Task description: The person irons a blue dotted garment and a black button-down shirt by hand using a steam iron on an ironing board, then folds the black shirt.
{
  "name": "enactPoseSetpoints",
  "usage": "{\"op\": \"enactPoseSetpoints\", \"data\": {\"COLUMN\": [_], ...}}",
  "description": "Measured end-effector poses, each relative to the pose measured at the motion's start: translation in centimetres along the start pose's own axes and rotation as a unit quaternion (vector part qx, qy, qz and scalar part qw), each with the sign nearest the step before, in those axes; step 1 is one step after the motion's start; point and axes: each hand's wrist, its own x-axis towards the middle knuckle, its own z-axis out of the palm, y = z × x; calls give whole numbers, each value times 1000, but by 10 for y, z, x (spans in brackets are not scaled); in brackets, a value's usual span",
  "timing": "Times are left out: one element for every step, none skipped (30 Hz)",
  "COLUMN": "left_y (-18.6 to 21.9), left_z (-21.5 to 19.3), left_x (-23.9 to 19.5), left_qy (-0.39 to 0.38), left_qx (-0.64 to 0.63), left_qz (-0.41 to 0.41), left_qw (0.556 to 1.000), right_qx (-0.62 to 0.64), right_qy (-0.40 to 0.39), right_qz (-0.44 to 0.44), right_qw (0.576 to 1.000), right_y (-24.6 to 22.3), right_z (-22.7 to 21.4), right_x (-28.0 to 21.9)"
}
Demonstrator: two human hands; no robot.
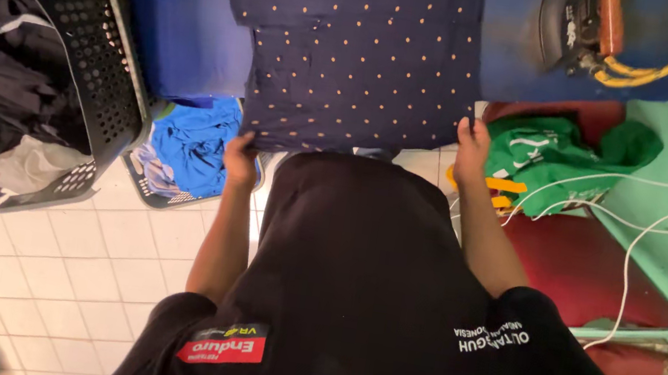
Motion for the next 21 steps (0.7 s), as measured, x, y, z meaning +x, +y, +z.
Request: {"op": "enactPoseSetpoints", "data": {"left_y": [8,17,28,40,52,63,75,87,101,114,125,132,139,143,141,136,129,123,112,107,104], "left_z": [-5,-7,-3,3,11,22,35,44,55,69,81,94,109,120,135,147,150,145,139,135,129], "left_x": [-2,-1,6,13,21,34,52,67,83,101,114,126,136,144,150,156,157,161,159,160,159], "left_qy": [-35,-76,-116,-161,-203,-164,-126,-114,-105,-121,-135,-132,-131,-130,-100,-68,-31,-47,-58,-68,-77], "left_qx": [-84,-146,-182,-213,-231,-255,-280,-253,-225,-225,-222,-227,-232,-236,-184,-132,-82,95,266,425,524], "left_qz": [4,9,21,31,31,20,10,-14,-39,-94,-150,-138,-125,-112,-65,-18,26,149,263,365,398], "left_qw": [996,986,976,963,951,953,952,961,968,962,954,955,956,956,976,989,996,983,926,826,749], "right_qx": [-10,-20,-29,38,104,147,189,177,165,153,173,193,214,153,91,29,-135,-296,-449,-538,-624], "right_qy": [14,27,38,22,7,19,31,66,103,140,144,147,150,156,161,167,155,139,116,107,93], "right_qz": [-30,-59,-91,-75,-57,-45,-35,-20,-7,6,25,44,61,19,-28,-74,-139,-200,-252,-239,-220], "right_qw": [999,998,995,996,993,988,981,982,981,978,974,969,963,976,982,983,969,924,849,801,744], "right_y": [-3,-8,-14,-23,-32,-46,-57,-63,-67,-66,-69,-71,-67,-57,-50,-47,-42,-33,-28,-25,-24], "right_z": [2,3,6,10,14,23,34,45,52,57,68,80,89,100,114,127,133,140,146,153,153], "right_x": [0,2,7,15,24,37,54,73,96,120,141,160,171,172,176,181,178,170,162,159,152]}}
